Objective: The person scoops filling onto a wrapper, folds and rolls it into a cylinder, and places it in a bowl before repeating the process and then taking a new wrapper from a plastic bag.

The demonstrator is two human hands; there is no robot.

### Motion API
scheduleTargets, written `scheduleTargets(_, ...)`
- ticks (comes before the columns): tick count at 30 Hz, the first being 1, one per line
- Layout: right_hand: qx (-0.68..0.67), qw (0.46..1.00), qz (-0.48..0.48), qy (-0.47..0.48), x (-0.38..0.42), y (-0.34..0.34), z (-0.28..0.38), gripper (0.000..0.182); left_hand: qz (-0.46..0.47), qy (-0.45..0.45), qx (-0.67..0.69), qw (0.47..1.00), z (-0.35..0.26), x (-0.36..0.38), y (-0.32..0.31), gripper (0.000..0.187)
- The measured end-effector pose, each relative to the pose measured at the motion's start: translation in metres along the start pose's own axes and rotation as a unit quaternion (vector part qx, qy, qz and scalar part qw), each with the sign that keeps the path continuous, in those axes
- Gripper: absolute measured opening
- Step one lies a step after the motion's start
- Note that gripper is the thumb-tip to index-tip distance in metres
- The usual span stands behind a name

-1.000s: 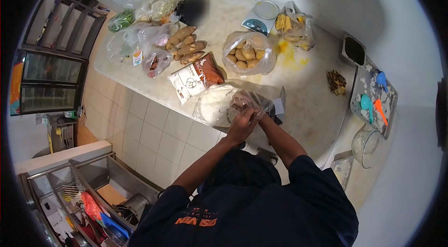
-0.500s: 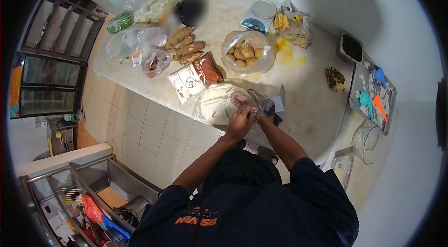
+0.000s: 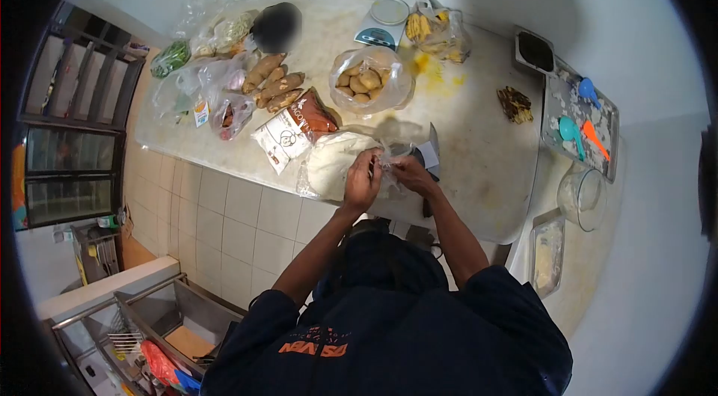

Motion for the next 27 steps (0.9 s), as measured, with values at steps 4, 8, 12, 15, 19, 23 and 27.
scheduleTargets(4,-0.081,0.977,-0.185,0.065,0.049,0.048,0.020,0.022,0.022,0.045,0.011,0.999,0.007,-0.004,-0.004,0.025)
scheduleTargets(8,-0.081,0.929,-0.360,0.012,0.123,0.109,0.032,0.021,0.042,0.045,0.009,0.998,0.009,-0.005,-0.026,0.033)
scheduleTargets(12,-0.055,0.871,-0.486,0.040,0.205,0.156,0.041,0.019,0.099,-0.087,-0.022,0.991,-0.033,-0.014,-0.074,0.051)
scheduleTargets(15,0.012,0.861,-0.507,-0.035,0.265,0.171,0.054,0.019,0.217,-0.124,0.036,0.968,-0.093,-0.016,-0.127,0.065)
scheduleTargets(19,0.073,0.838,-0.535,-0.084,0.325,0.170,0.057,0.021,0.390,-0.168,0.104,0.899,-0.156,0.011,-0.222,0.081)
scheduleTargets(23,0.097,0.804,-0.576,-0.112,0.387,0.158,0.045,0.022,0.536,-0.187,0.119,0.815,-0.176,0.053,-0.301,0.066)
scheduleTargets(27,0.078,0.762,-0.619,-0.174,0.455,0.135,0.011,0.024,0.606,-0.122,0.081,0.782,-0.180,0.095,-0.343,0.031)
Point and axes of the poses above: each hand's wrist, its own x-axis away from the middle knuckle, its own y-axis out of the back of the hand, z = x × y, the point moved 7 cm from there along -x, towards the middle knuckle, and after that the axes turned 9 degrees about x, right-handed, at the moved point
